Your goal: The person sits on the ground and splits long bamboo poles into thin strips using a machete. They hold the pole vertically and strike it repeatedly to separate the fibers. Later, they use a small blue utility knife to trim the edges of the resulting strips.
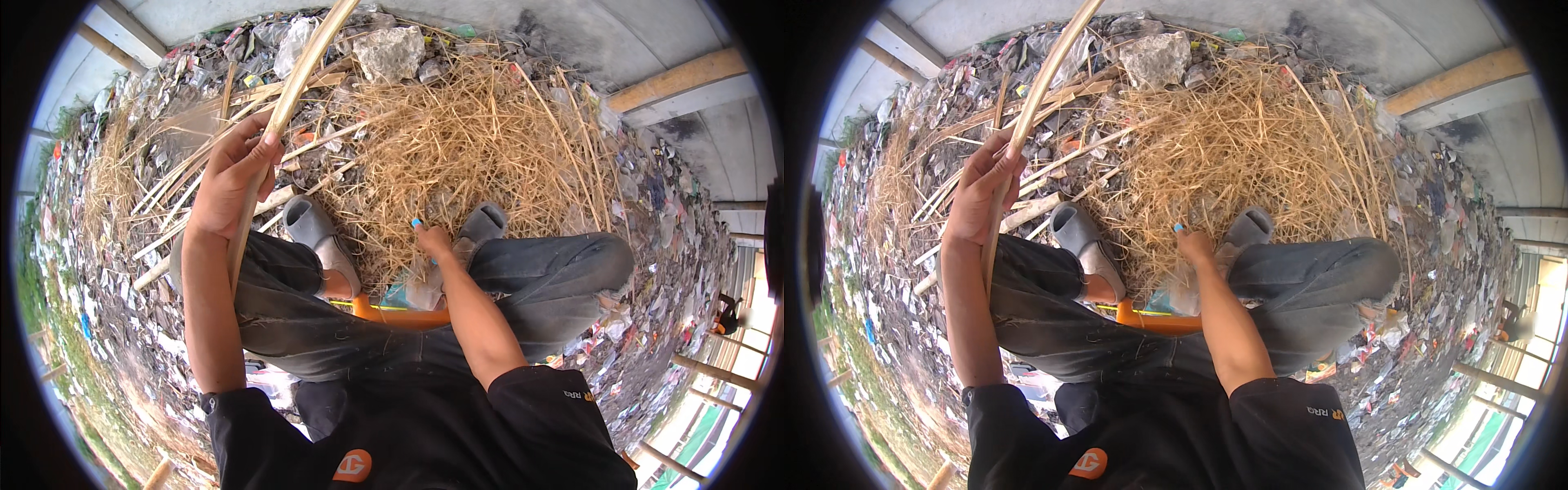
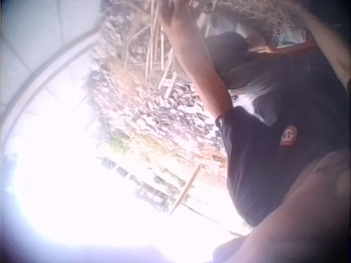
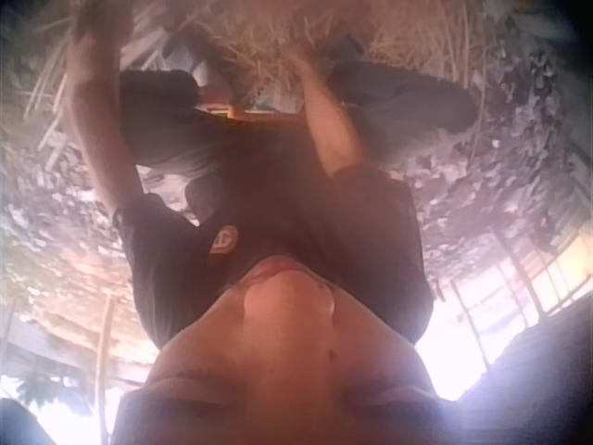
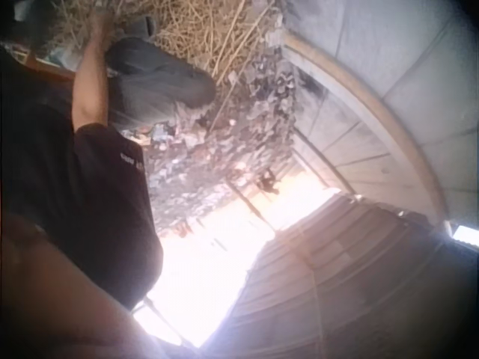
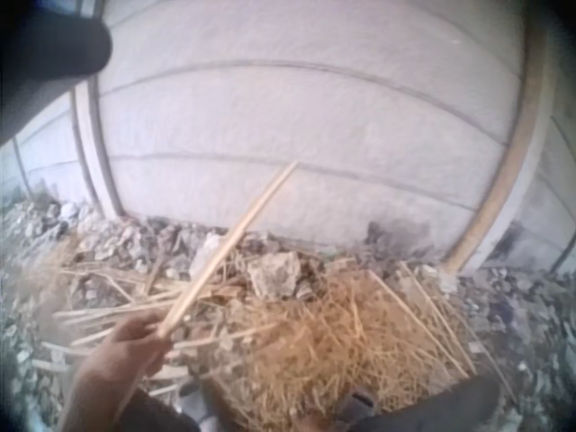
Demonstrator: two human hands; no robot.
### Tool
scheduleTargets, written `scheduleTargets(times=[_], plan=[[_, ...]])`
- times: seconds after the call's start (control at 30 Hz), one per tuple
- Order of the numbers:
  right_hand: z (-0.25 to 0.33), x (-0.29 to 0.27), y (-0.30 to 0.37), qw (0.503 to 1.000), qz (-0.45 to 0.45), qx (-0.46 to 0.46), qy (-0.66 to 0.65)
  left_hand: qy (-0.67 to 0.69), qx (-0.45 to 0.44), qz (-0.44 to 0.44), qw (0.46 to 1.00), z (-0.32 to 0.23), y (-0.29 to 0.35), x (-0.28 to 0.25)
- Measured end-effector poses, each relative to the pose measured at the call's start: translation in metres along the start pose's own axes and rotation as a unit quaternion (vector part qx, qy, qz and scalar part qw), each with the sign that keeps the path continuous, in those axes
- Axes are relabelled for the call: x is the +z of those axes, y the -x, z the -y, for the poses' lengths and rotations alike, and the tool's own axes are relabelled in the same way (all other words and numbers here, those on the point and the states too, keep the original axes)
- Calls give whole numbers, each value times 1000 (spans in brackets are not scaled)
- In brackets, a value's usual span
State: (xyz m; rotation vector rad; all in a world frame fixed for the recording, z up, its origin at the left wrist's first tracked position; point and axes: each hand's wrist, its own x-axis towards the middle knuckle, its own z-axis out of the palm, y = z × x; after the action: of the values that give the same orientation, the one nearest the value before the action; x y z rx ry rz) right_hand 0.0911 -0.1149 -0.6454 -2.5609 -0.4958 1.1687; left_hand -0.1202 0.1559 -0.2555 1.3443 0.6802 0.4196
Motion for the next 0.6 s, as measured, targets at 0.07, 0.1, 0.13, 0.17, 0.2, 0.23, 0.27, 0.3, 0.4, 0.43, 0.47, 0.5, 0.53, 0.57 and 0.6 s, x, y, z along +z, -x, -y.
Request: scheduleTargets(times=[0.07, 0.1, 0.13, 0.17, 0.2, 0.23, 0.27, 0.3, 0.4, 0.43, 0.47, 0.5, 0.53, 0.57, 0.6], plan=[[3, 12, 2, 996, -76, -45, 33, 5, 2, 1, 1000, -1, -2, 2], [7, 12, 0, 998, -57, -13, 17, 7, 4, 1, 1000, -2, -2, 2], [8, 19, -4, 997, -79, -8, 9, 6, -1, 4, 1000, -3, -3, 2], [11, 26, -6, 995, -101, -3, 1, 5, -5, 6, 1000, -3, -3, 2], [12, 29, -9, 992, -123, 1, -8, 4, -8, 8, 1000, -3, -4, 2], [11, 29, -12, 993, -113, 17, -23, 6, -11, 2, 1000, -3, -4, 2], [8, 28, -15, 993, -103, 34, -38, 8, -14, -4, 1000, -2, -5, 3], [9, 26, -13, 993, -90, 49, -51, 10, -19, -12, 1000, -1, -4, 2], [6, 17, -7, 988, -103, 105, -46, 14, -21, -19, 999, 1, -4, 1], [3, 15, -5, 987, -97, 118, -43, 13, -22, -17, 1000, 2, -5, 1], [0, 15, -4, 991, -87, 95, -39, 12, -22, -15, 1000, 1, -5, 0], [-5, 15, -2, 994, -78, 74, -36, 11, -23, -10, 1000, 1, -6, 1], [-9, 17, -1, 996, -69, 52, -33, 9, -25, -9, 1000, 0, -7, 2], [-10, 21, 0, 996, -75, 42, -38, 7, -27, -8, 1000, -1, -8, 3], [-10, 25, -1, 995, -82, 32, -43, 4, -27, -7, 1000, -2, -8, 5]])
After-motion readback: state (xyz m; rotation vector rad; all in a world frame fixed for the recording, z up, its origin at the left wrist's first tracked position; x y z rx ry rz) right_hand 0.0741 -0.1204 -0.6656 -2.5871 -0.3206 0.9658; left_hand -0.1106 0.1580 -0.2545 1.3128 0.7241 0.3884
